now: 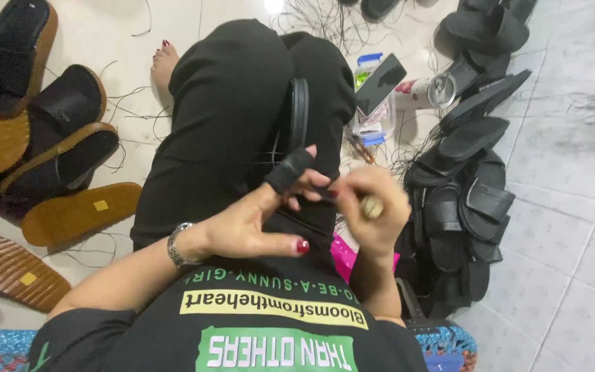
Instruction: Hand-stitching the sole of a black sandal using a needle and thread while sitting on the floor.
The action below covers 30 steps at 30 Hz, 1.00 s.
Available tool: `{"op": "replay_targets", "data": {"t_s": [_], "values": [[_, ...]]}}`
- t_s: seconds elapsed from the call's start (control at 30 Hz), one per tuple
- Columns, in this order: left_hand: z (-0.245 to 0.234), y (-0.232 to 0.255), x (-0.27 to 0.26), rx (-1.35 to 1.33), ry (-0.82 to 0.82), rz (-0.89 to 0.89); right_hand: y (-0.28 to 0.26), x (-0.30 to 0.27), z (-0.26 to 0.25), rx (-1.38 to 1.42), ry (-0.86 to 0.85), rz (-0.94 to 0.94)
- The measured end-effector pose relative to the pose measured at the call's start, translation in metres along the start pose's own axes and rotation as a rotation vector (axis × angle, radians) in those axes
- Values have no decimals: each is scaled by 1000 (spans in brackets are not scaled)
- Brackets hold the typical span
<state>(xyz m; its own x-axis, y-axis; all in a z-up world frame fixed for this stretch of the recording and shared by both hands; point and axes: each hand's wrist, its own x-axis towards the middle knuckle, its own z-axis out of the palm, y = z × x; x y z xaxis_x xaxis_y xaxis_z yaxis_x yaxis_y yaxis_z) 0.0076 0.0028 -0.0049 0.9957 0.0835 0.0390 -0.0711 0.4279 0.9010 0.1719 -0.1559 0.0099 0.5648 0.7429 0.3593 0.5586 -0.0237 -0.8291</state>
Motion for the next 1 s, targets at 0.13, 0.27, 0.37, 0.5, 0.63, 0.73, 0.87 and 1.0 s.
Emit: {"op": "replay_targets", "data": {"t_s": [0.13,0.27,0.37,0.5,0.63,0.73,0.87,1.0], "values": [[10,19,1,107,-67,-118,-31,2,26,-79,-97,-87],[4,24,2,185,-33,-89,-36,7,34,-110,-69,-192],[3,0,-10,209,-26,-105,-34,8,38,-100,-92,-210],[11,6,-12,243,-55,-21,-28,3,37,247,-282,-106],[-14,47,-7,400,-16,-228,-29,10,18,261,-356,-19],[-56,79,5,552,167,61,-37,29,-15,-107,-540,330],[-98,65,42,1359,144,345,-46,46,-15,-649,-661,-90],[-111,45,84,1467,-159,362,-42,49,-8,-874,-706,-191]]}}
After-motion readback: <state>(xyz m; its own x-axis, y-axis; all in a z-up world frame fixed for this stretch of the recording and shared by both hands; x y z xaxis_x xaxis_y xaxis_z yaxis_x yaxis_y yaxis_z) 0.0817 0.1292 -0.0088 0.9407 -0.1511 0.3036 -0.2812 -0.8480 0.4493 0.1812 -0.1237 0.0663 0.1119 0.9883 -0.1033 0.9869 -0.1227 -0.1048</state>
